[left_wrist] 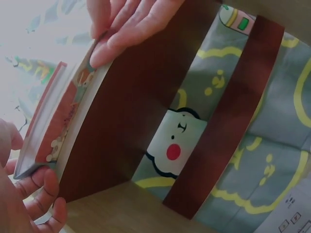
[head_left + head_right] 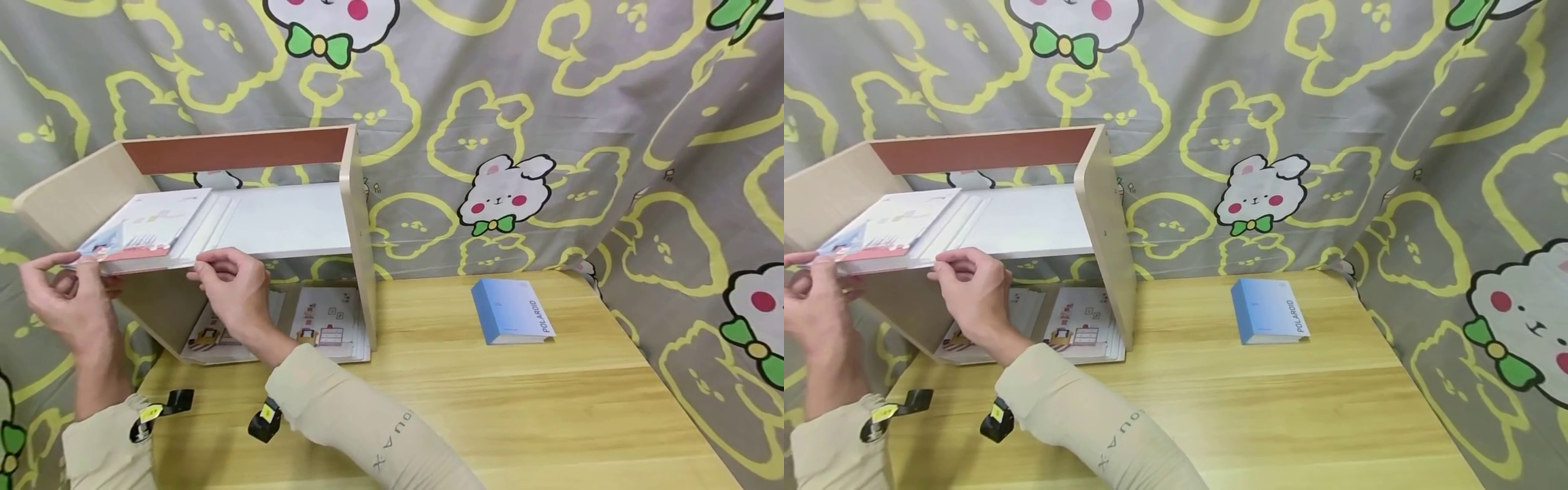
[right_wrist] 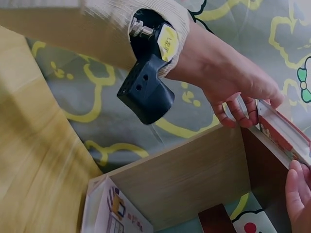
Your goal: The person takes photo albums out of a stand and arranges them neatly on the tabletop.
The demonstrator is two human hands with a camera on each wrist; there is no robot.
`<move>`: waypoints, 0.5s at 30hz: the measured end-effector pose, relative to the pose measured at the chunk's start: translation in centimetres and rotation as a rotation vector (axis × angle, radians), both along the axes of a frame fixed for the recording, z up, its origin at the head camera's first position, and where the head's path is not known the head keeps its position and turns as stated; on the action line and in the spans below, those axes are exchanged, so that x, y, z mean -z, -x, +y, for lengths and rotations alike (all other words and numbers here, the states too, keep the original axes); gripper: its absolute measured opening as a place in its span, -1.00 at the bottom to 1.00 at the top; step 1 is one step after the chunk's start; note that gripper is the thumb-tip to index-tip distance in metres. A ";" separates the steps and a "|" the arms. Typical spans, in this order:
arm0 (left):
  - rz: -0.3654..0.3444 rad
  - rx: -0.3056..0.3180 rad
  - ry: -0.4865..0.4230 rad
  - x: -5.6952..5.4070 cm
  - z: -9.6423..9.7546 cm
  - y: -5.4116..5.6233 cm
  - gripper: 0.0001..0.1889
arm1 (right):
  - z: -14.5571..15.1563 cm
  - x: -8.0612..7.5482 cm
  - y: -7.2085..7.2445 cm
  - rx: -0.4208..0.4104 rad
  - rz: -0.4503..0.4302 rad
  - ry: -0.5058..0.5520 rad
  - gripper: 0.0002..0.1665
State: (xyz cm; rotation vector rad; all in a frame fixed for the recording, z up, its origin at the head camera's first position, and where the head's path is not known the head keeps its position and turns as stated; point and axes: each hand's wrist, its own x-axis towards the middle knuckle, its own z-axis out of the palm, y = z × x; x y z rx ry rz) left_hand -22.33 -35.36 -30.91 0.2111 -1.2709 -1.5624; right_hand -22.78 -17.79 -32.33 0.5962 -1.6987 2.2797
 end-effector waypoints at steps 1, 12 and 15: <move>-0.004 -0.005 0.001 0.1 0.0 0.0 -0.83 | -0.1 0.0 0.0 -0.010 -0.017 0.014 -0.88; 0.011 0.016 -0.040 0.0 0.0 0.0 -0.78 | -1.1 -0.3 -0.2 0.065 -0.066 -0.007 -0.81; 0.001 0.003 -0.020 0.1 0.1 0.0 -0.78 | -1.1 -0.2 -0.4 0.083 -0.064 0.006 -0.79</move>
